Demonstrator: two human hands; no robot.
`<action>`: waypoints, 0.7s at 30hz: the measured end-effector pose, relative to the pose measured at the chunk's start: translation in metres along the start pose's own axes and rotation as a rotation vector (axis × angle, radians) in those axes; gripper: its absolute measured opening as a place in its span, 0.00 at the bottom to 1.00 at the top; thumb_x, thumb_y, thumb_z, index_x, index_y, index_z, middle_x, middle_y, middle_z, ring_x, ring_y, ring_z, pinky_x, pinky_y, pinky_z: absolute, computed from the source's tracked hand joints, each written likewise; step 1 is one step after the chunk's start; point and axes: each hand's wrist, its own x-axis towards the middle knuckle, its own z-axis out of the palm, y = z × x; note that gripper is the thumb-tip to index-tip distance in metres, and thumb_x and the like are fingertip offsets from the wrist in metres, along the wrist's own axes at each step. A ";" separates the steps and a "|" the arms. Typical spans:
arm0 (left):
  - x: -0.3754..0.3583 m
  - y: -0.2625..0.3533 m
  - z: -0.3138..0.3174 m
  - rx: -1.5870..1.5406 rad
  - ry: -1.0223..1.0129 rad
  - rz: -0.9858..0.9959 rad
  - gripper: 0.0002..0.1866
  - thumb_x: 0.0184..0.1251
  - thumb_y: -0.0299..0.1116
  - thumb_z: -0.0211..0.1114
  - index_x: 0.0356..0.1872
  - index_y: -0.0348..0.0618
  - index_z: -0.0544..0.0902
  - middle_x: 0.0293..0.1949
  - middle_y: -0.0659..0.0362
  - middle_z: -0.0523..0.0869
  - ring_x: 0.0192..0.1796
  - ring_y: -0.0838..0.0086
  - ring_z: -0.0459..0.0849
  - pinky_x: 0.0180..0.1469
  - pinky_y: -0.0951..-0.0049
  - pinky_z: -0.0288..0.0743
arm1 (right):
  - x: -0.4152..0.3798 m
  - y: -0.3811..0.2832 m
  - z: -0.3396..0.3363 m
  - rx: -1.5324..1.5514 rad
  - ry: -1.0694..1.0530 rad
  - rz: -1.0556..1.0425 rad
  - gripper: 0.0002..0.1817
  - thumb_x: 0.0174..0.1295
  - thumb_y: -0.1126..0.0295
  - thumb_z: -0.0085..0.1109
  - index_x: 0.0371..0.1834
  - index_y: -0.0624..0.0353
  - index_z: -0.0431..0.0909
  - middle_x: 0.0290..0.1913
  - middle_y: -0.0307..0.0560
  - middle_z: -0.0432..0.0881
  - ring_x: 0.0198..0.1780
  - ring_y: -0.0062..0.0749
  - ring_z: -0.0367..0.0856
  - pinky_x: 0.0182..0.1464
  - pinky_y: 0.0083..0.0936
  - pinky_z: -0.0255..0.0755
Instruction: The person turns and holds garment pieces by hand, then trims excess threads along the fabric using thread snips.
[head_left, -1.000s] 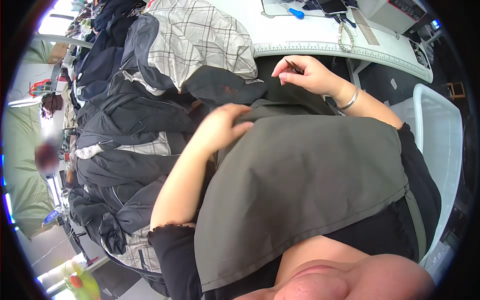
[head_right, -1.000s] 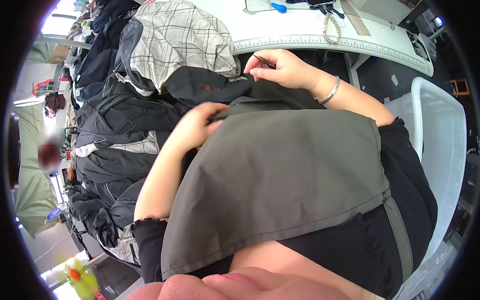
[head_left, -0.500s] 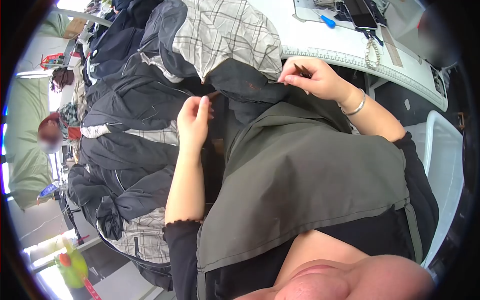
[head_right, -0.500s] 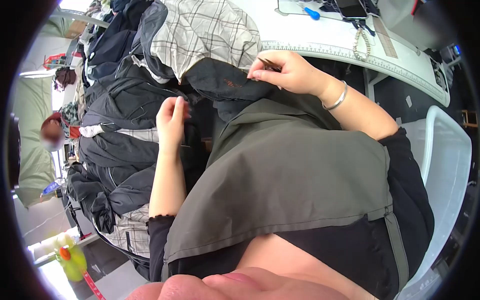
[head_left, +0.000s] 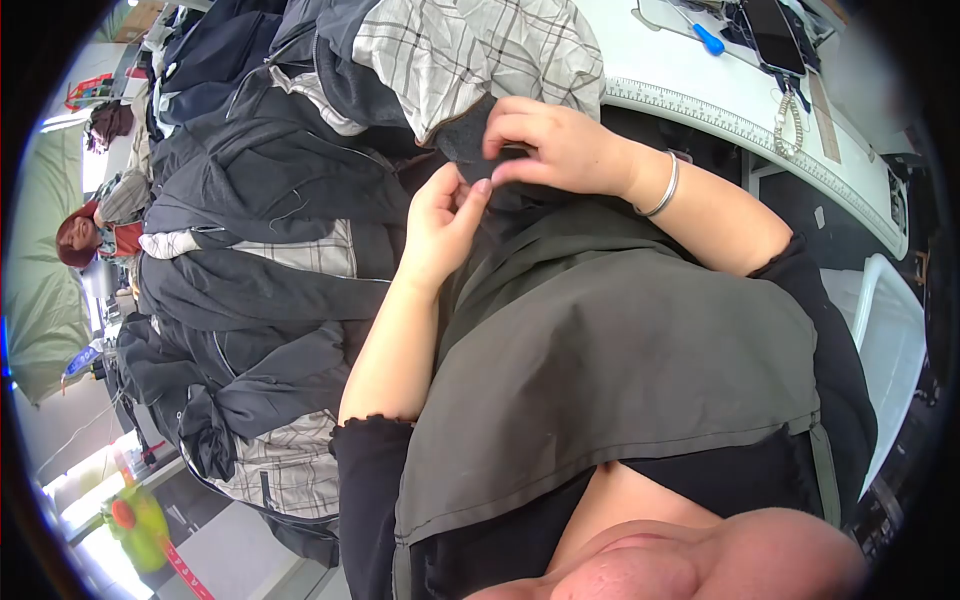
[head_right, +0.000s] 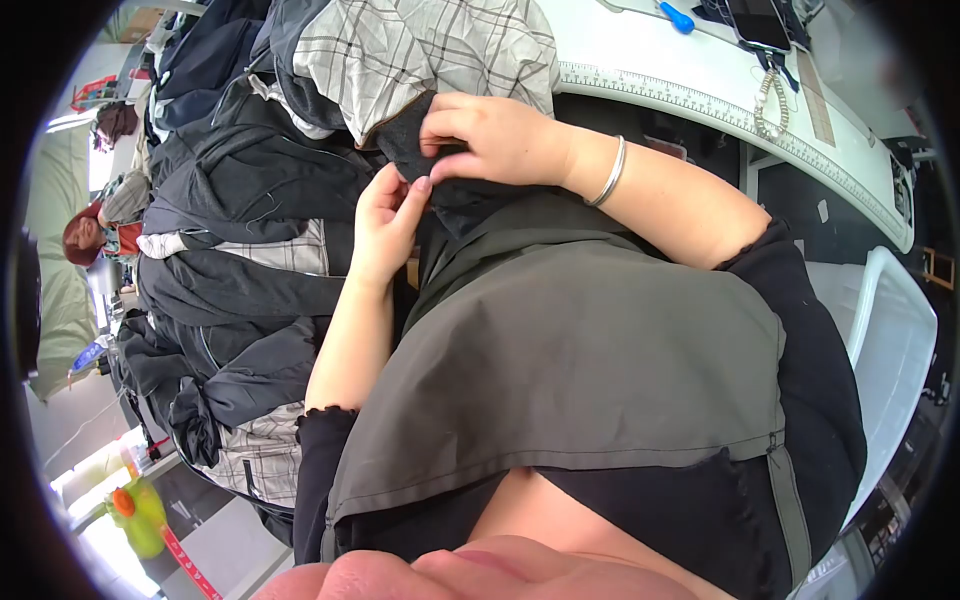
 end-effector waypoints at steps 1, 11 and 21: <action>-0.004 -0.001 -0.001 -0.112 0.016 -0.041 0.08 0.63 0.25 0.62 0.26 0.41 0.72 0.21 0.72 0.68 0.24 0.89 0.61 0.26 0.85 0.57 | 0.000 0.003 -0.001 -0.062 -0.015 -0.004 0.09 0.58 0.68 0.62 0.36 0.60 0.73 0.38 0.42 0.73 0.38 0.32 0.75 0.39 0.24 0.71; -0.011 -0.021 0.008 -0.458 0.115 -0.164 0.03 0.65 0.26 0.60 0.35 0.43 0.74 0.28 0.70 0.75 0.32 0.87 0.73 0.35 0.84 0.69 | -0.009 0.015 0.007 0.326 0.292 0.121 0.04 0.59 0.78 0.56 0.35 0.60 0.72 0.27 0.35 0.71 0.22 0.18 0.67 0.24 0.17 0.62; -0.009 -0.049 0.025 -0.665 -0.103 -0.054 0.09 0.66 0.22 0.58 0.43 0.41 0.68 0.39 0.63 0.75 0.43 0.82 0.76 0.48 0.80 0.71 | -0.025 -0.015 0.025 0.035 0.008 0.139 0.14 0.49 0.71 0.69 0.34 0.61 0.73 0.30 0.43 0.73 0.28 0.31 0.75 0.30 0.22 0.70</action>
